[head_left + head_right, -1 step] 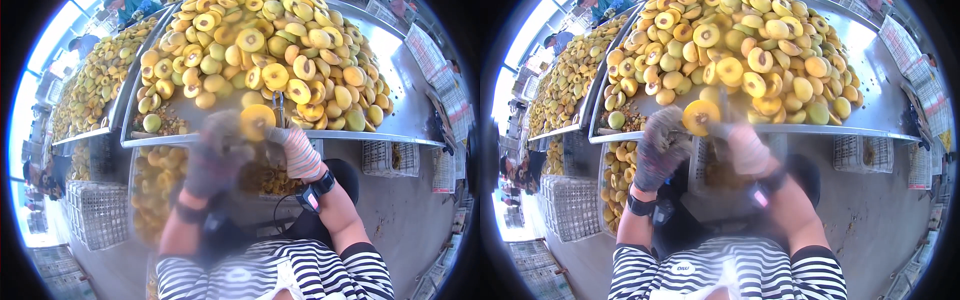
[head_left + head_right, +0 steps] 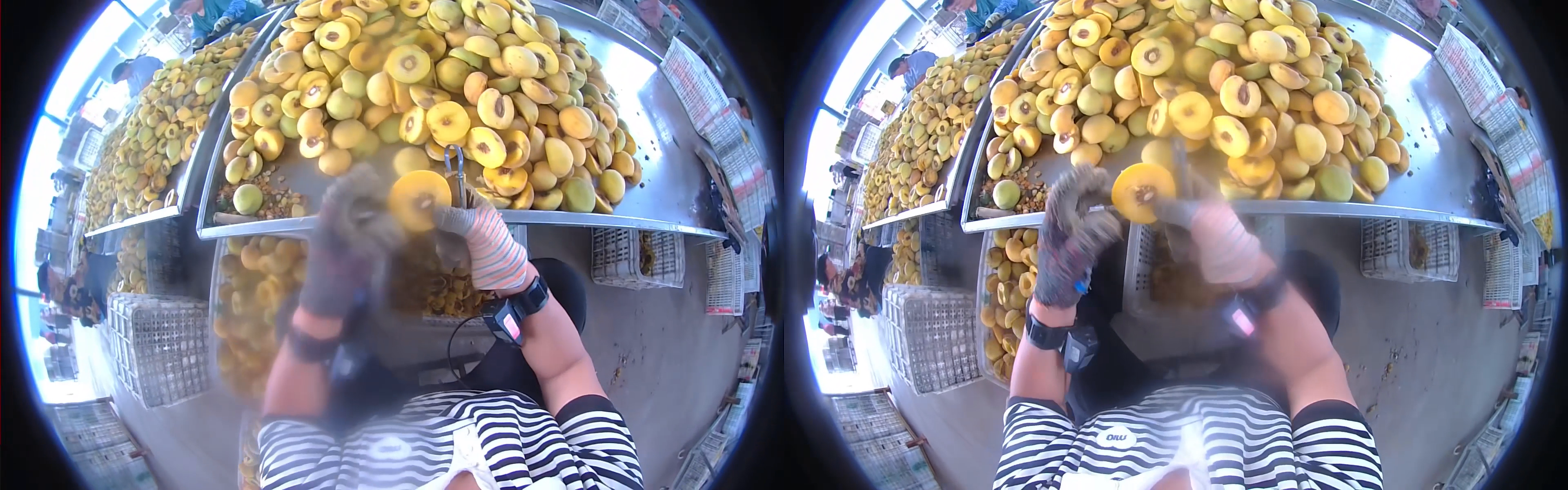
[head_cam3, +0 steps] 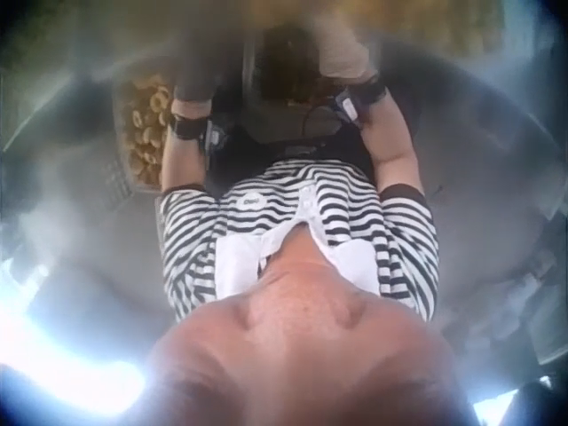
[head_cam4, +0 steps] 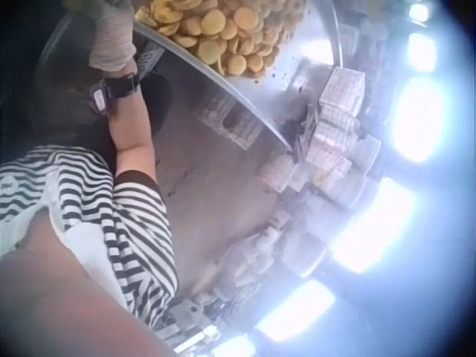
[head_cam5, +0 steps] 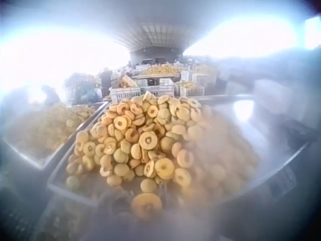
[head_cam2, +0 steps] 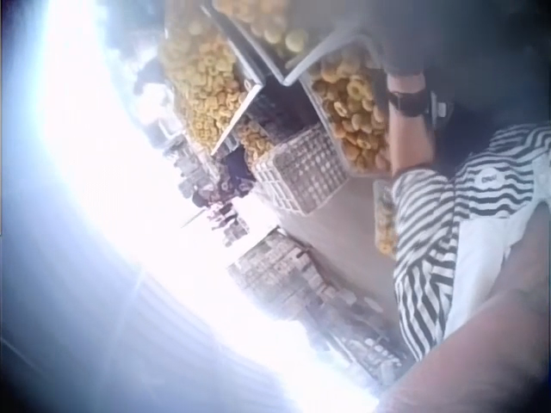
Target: The person is removing pits from apricots using a small handheld tool, tossing the pitted fruit into a plastic container and the stones into a separate area on the table.
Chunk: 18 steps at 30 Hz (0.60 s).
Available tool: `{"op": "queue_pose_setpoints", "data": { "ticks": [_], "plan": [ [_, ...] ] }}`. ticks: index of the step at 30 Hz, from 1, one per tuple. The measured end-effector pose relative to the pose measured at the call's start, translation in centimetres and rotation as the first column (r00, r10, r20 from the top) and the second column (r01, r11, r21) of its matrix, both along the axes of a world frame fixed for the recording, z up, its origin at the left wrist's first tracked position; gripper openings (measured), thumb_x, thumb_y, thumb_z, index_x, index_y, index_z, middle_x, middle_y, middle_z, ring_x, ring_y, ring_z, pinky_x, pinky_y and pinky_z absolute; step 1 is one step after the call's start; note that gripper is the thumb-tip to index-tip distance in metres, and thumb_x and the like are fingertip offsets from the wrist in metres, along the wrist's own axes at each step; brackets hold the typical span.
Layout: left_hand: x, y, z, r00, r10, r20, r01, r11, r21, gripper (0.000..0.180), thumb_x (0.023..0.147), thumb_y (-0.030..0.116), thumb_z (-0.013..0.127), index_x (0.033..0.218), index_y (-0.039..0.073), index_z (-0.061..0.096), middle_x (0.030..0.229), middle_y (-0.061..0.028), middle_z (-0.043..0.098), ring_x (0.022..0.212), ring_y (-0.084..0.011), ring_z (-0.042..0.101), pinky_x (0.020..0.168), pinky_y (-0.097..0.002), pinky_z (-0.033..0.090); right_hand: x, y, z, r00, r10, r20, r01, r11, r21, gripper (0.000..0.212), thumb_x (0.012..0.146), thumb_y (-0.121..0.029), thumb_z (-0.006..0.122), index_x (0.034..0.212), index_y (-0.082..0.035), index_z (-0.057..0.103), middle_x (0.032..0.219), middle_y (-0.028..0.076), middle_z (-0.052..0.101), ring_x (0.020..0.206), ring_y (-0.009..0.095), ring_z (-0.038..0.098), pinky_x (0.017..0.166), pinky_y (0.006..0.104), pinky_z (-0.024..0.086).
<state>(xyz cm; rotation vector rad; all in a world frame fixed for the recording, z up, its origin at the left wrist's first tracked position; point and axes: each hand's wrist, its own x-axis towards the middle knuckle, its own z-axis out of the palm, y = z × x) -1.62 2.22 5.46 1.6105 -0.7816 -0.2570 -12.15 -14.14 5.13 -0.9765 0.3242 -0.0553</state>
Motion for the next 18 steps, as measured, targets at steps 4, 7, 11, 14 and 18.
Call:
{"op": "queue_pose_setpoints", "data": {
  "ticks": [4,7,11,14,18],
  "plan": [
    [-1.2,-1.9,-1.3,0.994,-0.104,0.012,0.105,0.982,-0.159,0.036,0.095,0.014,0.052,0.129,0.001,0.05,0.12,-0.0104,0.059,0.107,-0.0184,0.057,0.095,-0.0294,0.044,0.3,1.4,-3.0,0.955,-0.206,0.212,0.295,0.728,-0.618,0.037,0.086,-0.02,0.068,0.117,-0.006,0.054,0.087,0.006,0.063,0.067,0.02,0.06,0.066,0.0343,0.05],
    [-1.4,-2.8,-1.9,0.863,-0.29,-0.414,0.118,0.912,-0.393,0.036,0.096,0.02,0.051,0.126,0.001,0.051,0.116,-0.0113,0.06,0.104,-0.0198,0.058,0.092,-0.0307,0.045,-0.6,1.7,-3.7,0.951,-0.245,0.189,0.286,0.464,-0.838,0.029,0.084,-0.009,0.065,0.111,-0.004,0.052,0.09,0.008,0.064,0.082,0.019,0.064,0.071,0.0306,0.05],
    [-0.9,-2.5,-1.6,0.6,-0.436,-0.67,-0.052,0.815,-0.577,0.039,0.096,0.029,0.05,0.123,0.001,0.052,0.111,-0.0125,0.061,0.099,-0.0216,0.059,0.089,-0.0324,0.047,-1.4,2.0,-2.4,0.986,-0.166,0.02,0.062,0.248,-0.967,0.037,0.083,-0.012,0.065,0.116,-0.005,0.05,0.085,0.018,0.066,0.077,0.034,0.065,0.066,0.0387,0.052],
    [-0.8,-3.0,-1.8,0.539,-0.488,-0.687,-0.078,0.783,-0.617,0.043,0.097,0.036,0.05,0.12,0.001,0.053,0.107,-0.0134,0.062,0.096,-0.023,0.06,0.086,-0.0336,0.048,-1.0,2.1,-2.9,0.993,-0.12,-0.012,0.013,0.207,-0.978,0.04,0.083,-0.013,0.062,0.119,-0.003,0.048,0.089,0.021,0.066,0.081,0.037,0.065,0.065,0.0422,0.052],
    [-0.7,-3.6,-1.9,0.564,-0.451,-0.691,-0.114,0.787,-0.607,0.046,0.097,0.042,0.049,0.117,0.0,0.054,0.103,-0.0141,0.063,0.093,-0.0243,0.061,0.084,-0.0349,0.05,-0.1,2.1,-3.6,0.995,-0.054,-0.078,-0.067,0.186,-0.98,0.055,0.082,-0.011,0.061,0.132,-0.002,0.04,0.093,0.021,0.065,0.081,0.039,0.064,0.065,0.0422,0.052]
  ]
}}
